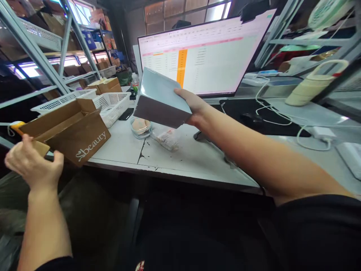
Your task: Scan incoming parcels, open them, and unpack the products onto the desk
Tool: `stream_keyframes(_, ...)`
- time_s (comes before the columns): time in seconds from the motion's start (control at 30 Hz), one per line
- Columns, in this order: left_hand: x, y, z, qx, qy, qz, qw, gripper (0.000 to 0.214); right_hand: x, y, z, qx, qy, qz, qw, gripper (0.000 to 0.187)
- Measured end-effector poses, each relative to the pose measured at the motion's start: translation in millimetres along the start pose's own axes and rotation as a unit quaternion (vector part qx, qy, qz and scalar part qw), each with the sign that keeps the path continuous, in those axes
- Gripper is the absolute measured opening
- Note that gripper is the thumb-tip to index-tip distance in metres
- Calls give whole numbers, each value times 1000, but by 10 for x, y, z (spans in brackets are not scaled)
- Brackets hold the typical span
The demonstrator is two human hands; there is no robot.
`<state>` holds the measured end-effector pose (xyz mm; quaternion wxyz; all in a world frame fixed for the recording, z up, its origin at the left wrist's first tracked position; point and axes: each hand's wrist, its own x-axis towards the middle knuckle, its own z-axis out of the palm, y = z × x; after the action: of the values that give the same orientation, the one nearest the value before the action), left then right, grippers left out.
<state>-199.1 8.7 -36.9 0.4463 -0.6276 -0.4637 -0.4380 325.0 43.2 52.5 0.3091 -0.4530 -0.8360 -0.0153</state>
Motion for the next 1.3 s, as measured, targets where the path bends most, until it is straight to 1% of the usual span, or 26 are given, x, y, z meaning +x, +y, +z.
stream_keyframes(0.07, 82, 248, -126, -28, 42, 21, 999, 71, -74, -5, 48, 147, -10, 73, 986, 55)
stream_keyframes(0.1, 144, 421, -178, -47, 62, 42, 996, 73, -107, -35, 87, 253, -11, 117, 960, 54)
stream_keyframes(0.13, 211, 631, -217, -74, 69, 71, 992, 82, -139, -84, 134, 369, -7, 159, 916, 52)
stream_keyframes(0.17, 276, 876, -241, -97, 39, 102, 989, 95, -174, -151, 188, 486, 0, 199, 851, 49)
stream_keyframes(0.2, 330, 1152, -248, -149, 86, 126, 977, 101, -213, -232, 248, 588, 6, 239, 773, 45)
stream_keyframes(0.27, 383, 1747, -211, -222, 44, 170, 959, 97, -314, -423, 377, 723, 16, 308, 618, 39)
stream_keyframes(0.3, 381, 2035, -172, -254, 36, 200, 946, 90, -377, -523, 444, 761, 22, 337, 554, 37)
stream_keyframes(0.33, 364, 2297, -124, -285, 34, 225, 931, 83, -448, -621, 511, 785, 32, 360, 503, 35)
stream_keyframes(0.37, 340, 2518, -73, -309, 23, 241, 920, 72, -524, -712, 578, 802, 43, 379, 460, 35)
stream_keyframes(0.4, 314, 2691, -22, -327, 17, 247, 912, 64, -605, -794, 641, 816, 54, 390, 424, 37)
stream_keyframes(0.47, 281, 2879, 60, -362, 3, 238, 902, 61, -768, -925, 752, 842, 60, 397, 360, 41)
stream_keyframes(0.53, 291, 2886, 106, -396, -16, 225, 890, 66, -914, -1013, 830, 862, 54, 394, 314, 43)
stream_keyframes(0.6, 341, 2791, 119, -428, -41, 221, 875, 71, -1028, -1073, 872, 866, 37, 403, 295, 41)
stream_keyframes(0.73, 463, 2579, 87, -475, -74, 199, 854, 75, -1153, -1152, 916, 851, -23, 439, 286, 44)
stream_keyframes(0.8, 483, 2506, 84, -499, -94, 190, 840, 67, -1193, -1178, 955, 854, -62, 429, 287, 48)
stream_keyframes(0.87, 467, 2438, 120, -530, -114, 169, 823, 53, -1242, -1192, 1003, 850, -125, 410, 307, 50)
stream_keyframes(0.93, 434, 2366, 201, -559, -123, 127, 810, 44, -1296, -1187, 1039, 834, -190, 391, 340, 45)
stream_keyframes(0.97, 417, 2331, 255, -572, -122, 100, 805, 42, -1318, -1173, 1046, 826, -202, 380, 365, 39)
stream_keyframes(1.0, 402, 2299, 318, -583, -119, 74, 800, 41, -1328, -1146, 1043, 817, -192, 370, 399, 33)
stream_keyframes(1.03, 388, 2272, 387, -594, -117, 53, 794, 41, -1323, -1105, 1032, 806, -160, 359, 444, 27)
stream_keyframes(1.07, 373, 2252, 462, -605, -117, 35, 787, 39, -1298, -1045, 1017, 788, -106, 345, 498, 22)
stream_keyframes(1.13, 332, 2234, 617, -629, -109, 0, 770, 35, -1188, -867, 988, 723, 44, 310, 615, 19)
stream_keyframes(1.2, 269, 2246, 760, -646, -79, -51, 757, 32, -1023, -630, 996, 620, 172, 283, 711, 26)
stream_keyframes(1.23, 230, 2261, 817, -648, -55, -81, 756, 31, -935, -505, 1022, 569, 203, 281, 745, 35)
stream_keyframes(1.27, 190, 2281, 859, -643, -29, -112, 757, 30, -854, -387, 1064, 528, 208, 288, 772, 48)
stream_keyframes(1.3, 152, 2306, 886, -633, -6, -137, 762, 31, -787, -283, 1118, 496, 191, 300, 792, 62)
